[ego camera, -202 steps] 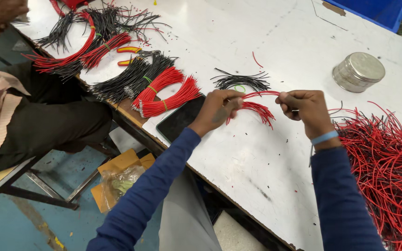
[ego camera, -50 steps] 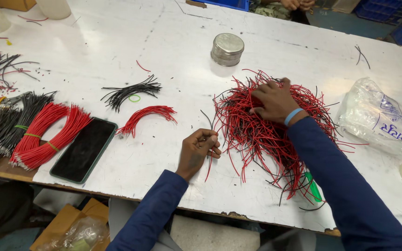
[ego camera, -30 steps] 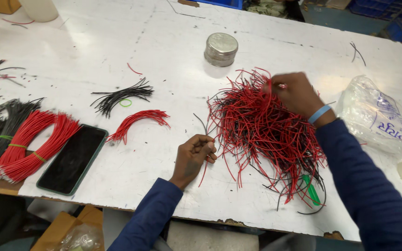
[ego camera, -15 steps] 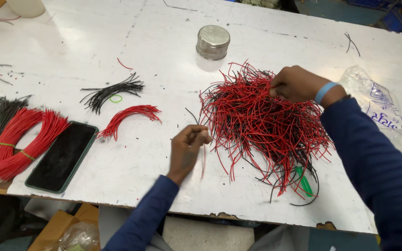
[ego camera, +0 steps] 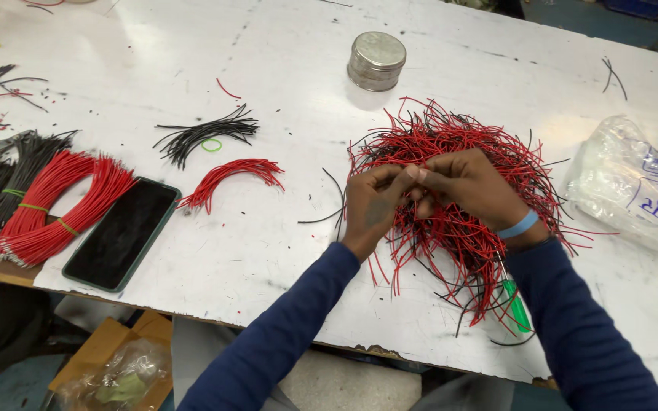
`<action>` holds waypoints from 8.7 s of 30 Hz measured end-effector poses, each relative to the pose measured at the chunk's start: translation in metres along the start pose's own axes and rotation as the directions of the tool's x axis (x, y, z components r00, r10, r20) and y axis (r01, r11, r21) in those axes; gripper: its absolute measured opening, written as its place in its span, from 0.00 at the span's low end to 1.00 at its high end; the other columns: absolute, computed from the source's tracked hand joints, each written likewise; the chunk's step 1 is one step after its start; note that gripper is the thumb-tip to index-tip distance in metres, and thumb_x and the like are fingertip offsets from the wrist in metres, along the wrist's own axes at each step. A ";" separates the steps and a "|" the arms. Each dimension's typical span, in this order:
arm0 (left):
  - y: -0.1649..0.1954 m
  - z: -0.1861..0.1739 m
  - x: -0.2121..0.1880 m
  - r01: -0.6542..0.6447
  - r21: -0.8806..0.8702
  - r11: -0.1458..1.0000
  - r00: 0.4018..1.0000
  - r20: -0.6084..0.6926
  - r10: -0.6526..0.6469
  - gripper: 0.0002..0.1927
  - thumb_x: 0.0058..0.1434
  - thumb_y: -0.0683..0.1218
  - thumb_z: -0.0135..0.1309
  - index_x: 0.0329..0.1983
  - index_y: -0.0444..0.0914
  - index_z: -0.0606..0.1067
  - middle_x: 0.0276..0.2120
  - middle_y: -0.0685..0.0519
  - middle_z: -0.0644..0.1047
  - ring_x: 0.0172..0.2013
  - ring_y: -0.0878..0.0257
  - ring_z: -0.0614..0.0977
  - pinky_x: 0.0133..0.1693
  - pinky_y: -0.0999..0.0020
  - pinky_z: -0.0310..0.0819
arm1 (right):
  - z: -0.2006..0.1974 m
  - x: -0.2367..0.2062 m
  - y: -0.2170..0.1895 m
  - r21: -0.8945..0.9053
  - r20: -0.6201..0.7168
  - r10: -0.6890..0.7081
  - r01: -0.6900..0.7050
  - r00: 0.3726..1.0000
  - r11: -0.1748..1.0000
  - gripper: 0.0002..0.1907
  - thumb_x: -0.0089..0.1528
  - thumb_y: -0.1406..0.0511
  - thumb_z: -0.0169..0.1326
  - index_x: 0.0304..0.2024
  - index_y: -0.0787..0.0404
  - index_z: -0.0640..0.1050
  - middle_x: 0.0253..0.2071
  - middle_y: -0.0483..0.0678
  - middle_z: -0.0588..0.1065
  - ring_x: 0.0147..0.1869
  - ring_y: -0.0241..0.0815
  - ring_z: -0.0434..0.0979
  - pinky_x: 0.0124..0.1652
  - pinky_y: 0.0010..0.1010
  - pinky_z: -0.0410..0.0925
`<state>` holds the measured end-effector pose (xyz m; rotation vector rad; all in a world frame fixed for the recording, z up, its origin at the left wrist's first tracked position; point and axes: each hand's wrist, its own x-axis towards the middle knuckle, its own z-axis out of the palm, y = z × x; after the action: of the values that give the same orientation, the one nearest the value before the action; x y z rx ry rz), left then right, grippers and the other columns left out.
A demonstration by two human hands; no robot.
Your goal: The person sorts red and black wires on a white table, separating them into neat bundles by hand. The person repeatedly picks up wires from a mixed pile, aligns them, and places them into organized stacks.
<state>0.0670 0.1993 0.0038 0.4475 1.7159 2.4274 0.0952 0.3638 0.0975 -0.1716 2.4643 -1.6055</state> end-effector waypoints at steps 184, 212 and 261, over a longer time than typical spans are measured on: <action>0.026 -0.029 -0.045 0.228 -0.657 0.719 0.974 0.155 -0.167 0.23 0.73 0.60 0.46 0.54 0.37 0.71 0.26 0.63 0.65 0.25 0.75 0.64 0.24 0.80 0.55 | 0.092 -0.085 0.020 0.343 -0.205 0.077 -0.002 0.976 0.939 0.10 0.62 0.73 0.57 0.45 0.74 0.80 0.34 0.54 0.82 0.34 0.44 0.86 0.38 0.35 0.80; -0.017 -0.046 -0.027 0.111 -0.816 0.567 0.977 -0.016 -0.214 0.23 0.73 0.54 0.46 0.66 0.37 0.65 0.30 0.58 0.68 0.30 0.69 0.68 0.31 0.73 0.66 | 0.074 -0.074 0.033 -0.687 -0.417 -0.573 0.168 0.706 0.707 0.13 0.67 0.64 0.62 0.53 0.61 0.82 0.55 0.53 0.80 0.61 0.50 0.79 0.59 0.37 0.70; 0.017 -0.084 -0.024 -0.086 -0.868 0.490 0.973 -0.179 -0.145 0.15 0.70 0.61 0.51 0.38 0.47 0.67 0.30 0.61 0.70 0.37 0.65 0.75 0.44 0.64 0.71 | 0.134 -0.020 0.010 0.093 0.031 0.008 -0.010 0.999 0.996 0.11 0.69 0.67 0.51 0.35 0.68 0.79 0.26 0.43 0.73 0.29 0.31 0.71 0.31 0.25 0.68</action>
<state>0.0641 0.1116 -0.0098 -0.0273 0.2714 2.9660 0.1446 0.2525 0.0382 -0.1694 2.3582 -1.6977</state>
